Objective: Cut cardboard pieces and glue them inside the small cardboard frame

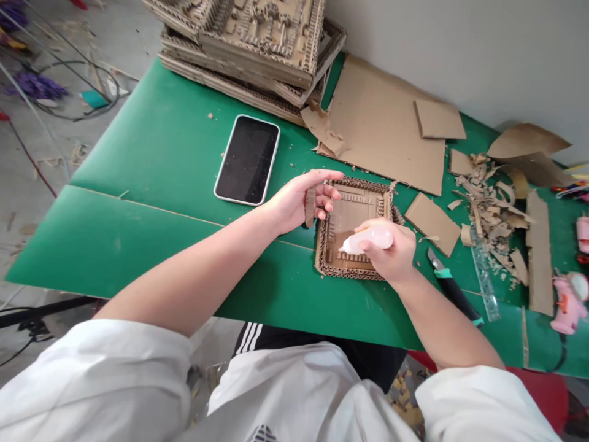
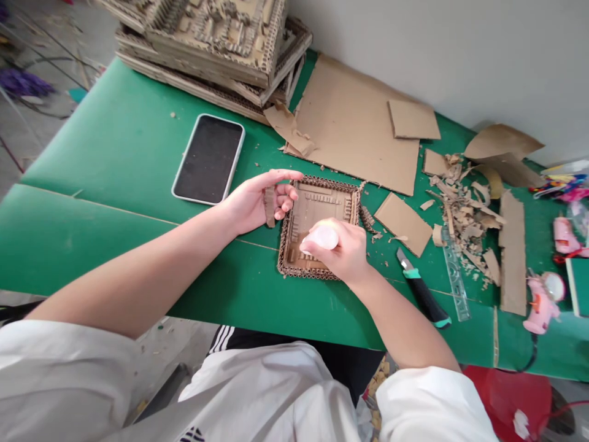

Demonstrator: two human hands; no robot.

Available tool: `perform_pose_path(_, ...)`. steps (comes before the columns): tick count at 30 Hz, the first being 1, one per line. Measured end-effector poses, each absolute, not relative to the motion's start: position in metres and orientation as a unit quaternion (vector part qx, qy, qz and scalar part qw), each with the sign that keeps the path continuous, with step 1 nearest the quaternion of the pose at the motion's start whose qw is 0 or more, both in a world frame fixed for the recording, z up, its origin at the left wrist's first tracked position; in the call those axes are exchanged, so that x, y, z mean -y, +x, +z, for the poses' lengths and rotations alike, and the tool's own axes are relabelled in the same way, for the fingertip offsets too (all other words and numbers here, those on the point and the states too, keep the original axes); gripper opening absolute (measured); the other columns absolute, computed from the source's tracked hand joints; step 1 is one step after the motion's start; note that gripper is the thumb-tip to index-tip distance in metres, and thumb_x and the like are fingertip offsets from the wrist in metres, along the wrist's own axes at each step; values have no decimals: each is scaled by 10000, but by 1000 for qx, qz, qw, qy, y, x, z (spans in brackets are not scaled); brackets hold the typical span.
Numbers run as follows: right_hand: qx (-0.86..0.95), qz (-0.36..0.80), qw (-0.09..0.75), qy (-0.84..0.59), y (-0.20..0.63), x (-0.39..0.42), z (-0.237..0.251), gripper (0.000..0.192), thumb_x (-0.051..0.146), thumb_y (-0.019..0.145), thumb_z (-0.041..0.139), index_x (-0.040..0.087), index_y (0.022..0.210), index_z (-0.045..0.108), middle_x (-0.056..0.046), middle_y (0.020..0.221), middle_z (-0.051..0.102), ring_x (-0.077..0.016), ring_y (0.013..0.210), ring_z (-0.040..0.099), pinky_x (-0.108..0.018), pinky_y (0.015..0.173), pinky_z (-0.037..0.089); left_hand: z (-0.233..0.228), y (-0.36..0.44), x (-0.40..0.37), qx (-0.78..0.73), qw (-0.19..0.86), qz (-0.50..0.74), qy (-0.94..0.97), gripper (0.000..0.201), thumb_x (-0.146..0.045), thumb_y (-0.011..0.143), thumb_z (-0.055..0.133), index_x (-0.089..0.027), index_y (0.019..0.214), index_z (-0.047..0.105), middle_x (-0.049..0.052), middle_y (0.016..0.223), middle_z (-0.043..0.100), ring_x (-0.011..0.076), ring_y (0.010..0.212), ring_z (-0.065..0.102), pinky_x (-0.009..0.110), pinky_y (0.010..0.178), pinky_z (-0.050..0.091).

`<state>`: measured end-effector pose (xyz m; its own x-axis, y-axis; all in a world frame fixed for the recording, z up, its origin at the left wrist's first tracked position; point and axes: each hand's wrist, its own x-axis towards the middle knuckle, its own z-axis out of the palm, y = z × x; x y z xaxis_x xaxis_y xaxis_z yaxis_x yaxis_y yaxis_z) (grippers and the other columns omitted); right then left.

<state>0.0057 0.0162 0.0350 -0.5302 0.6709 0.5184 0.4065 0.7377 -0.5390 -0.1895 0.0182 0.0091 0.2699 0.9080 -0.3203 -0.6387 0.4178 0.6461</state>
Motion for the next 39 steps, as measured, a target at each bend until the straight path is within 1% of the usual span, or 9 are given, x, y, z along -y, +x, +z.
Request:
perform_pose_path(17,865,174,365,-298,6,-18,33,411,562,820,505,203,649,609,10,537,649,-98,447,580,-228,428,421,8,-190,-18,-337,771,501,201,275,-299,862,457,-137,1062,555,10,715,588,75,523,544,180,446,382)
perform_pose_path(24,859,171,381,-296,5,-20,32,395,548,820,514,197,660,600,7,539,650,-100,451,587,-221,431,423,8,-190,-19,-331,774,501,201,266,-292,873,438,-139,1055,557,10,714,591,78,525,546,183,445,383)
perform_pose_path(30,851,174,378,-321,5,-24,27,391,546,813,529,193,665,610,12,559,652,-97,477,586,-223,474,439,8,-190,-19,-333,773,500,202,269,-291,872,442,-137,1061,555,10,714,588,75,523,546,179,443,385)
perform_pose_path(39,851,153,387,-319,2,-30,26,406,561,812,518,197,653,604,14,568,653,-93,490,593,-222,474,439,8,-189,-19,-331,773,501,206,264,-286,881,430,-137,1061,551,6,716,585,71,520,549,173,437,391)
